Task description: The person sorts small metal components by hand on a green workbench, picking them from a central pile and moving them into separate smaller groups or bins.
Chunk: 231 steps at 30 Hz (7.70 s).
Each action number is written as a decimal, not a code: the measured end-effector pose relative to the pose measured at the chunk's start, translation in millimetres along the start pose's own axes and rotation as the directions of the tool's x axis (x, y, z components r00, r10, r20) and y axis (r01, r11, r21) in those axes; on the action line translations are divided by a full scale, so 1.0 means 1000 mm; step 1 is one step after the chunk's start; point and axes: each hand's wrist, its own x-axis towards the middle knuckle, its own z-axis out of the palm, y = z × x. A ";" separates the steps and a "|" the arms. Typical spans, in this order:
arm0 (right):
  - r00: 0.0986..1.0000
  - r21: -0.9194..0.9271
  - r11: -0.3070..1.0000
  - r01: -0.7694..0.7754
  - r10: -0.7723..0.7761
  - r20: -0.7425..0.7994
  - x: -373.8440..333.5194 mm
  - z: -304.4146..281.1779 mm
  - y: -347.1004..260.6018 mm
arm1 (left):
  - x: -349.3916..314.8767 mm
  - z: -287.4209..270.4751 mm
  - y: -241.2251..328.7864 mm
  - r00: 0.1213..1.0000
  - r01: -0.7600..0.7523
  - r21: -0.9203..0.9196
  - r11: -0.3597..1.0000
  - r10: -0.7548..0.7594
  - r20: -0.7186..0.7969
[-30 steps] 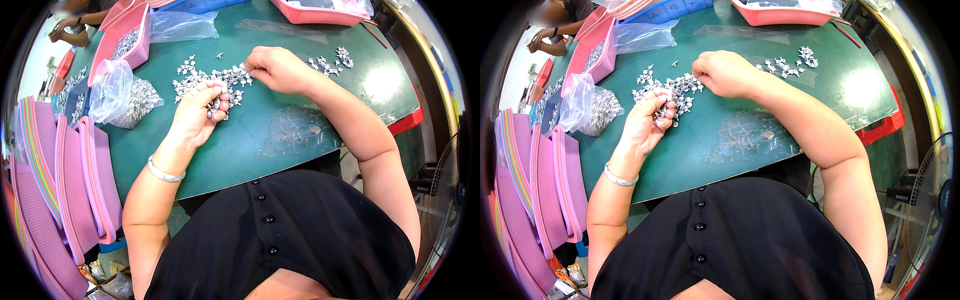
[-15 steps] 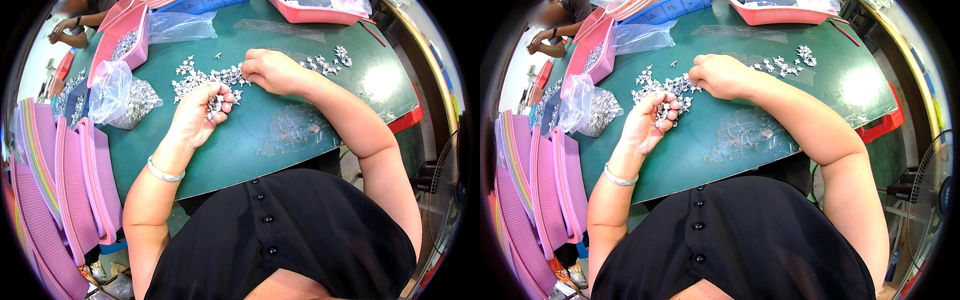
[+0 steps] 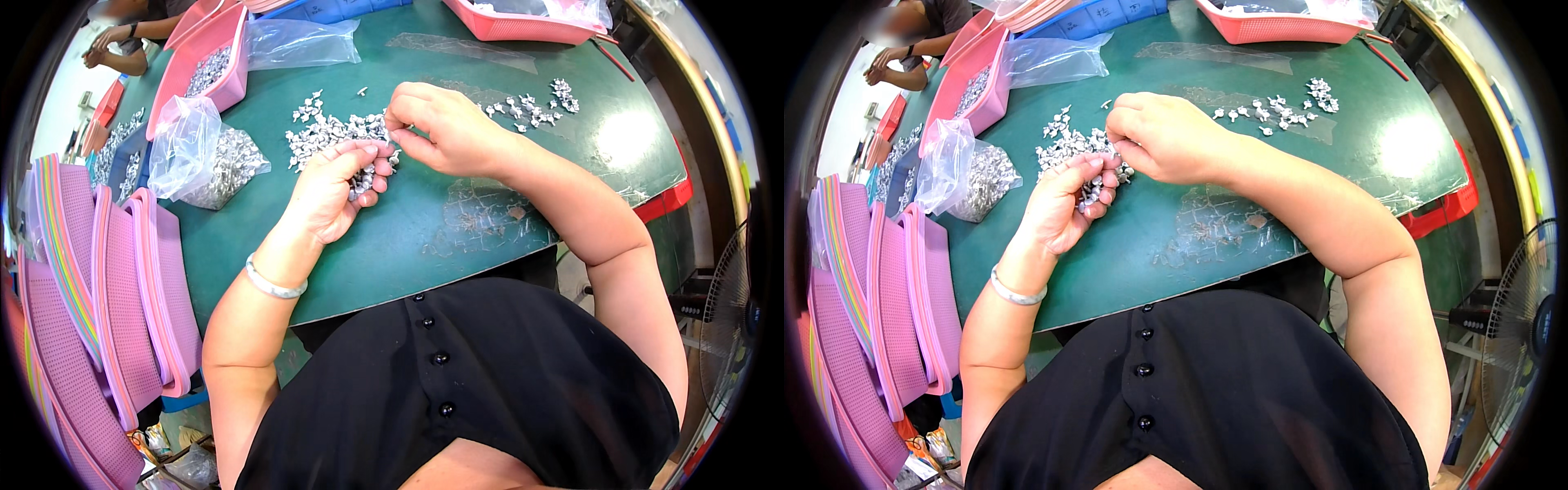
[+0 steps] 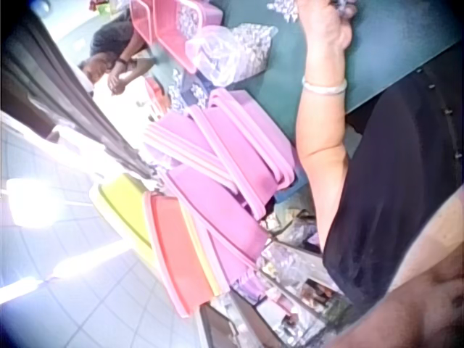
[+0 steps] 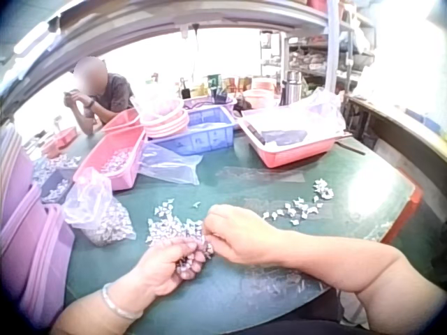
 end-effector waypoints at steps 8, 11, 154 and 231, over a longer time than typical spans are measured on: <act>1.000 -0.017 1.000 0.021 -0.021 -0.011 0.000 0.001 -0.003 | 0.002 -0.001 -0.002 1.000 0.002 -0.028 1.000 -0.002 0.029; 1.000 -0.006 1.000 0.013 -0.013 0.000 0.000 0.001 -0.004 | 0.003 -0.002 -0.003 1.000 0.007 -0.047 0.999 -0.006 0.030; 0.947 -0.085 0.996 -0.023 0.049 0.319 -0.006 -0.014 0.029 | 0.007 -0.011 0.000 0.998 -0.060 -0.188 0.980 0.066 0.024; 0.974 -0.209 0.976 -0.066 0.109 0.200 -0.003 0.001 0.034 | 0.007 -0.010 -0.004 0.997 -0.028 -0.168 0.985 0.040 0.070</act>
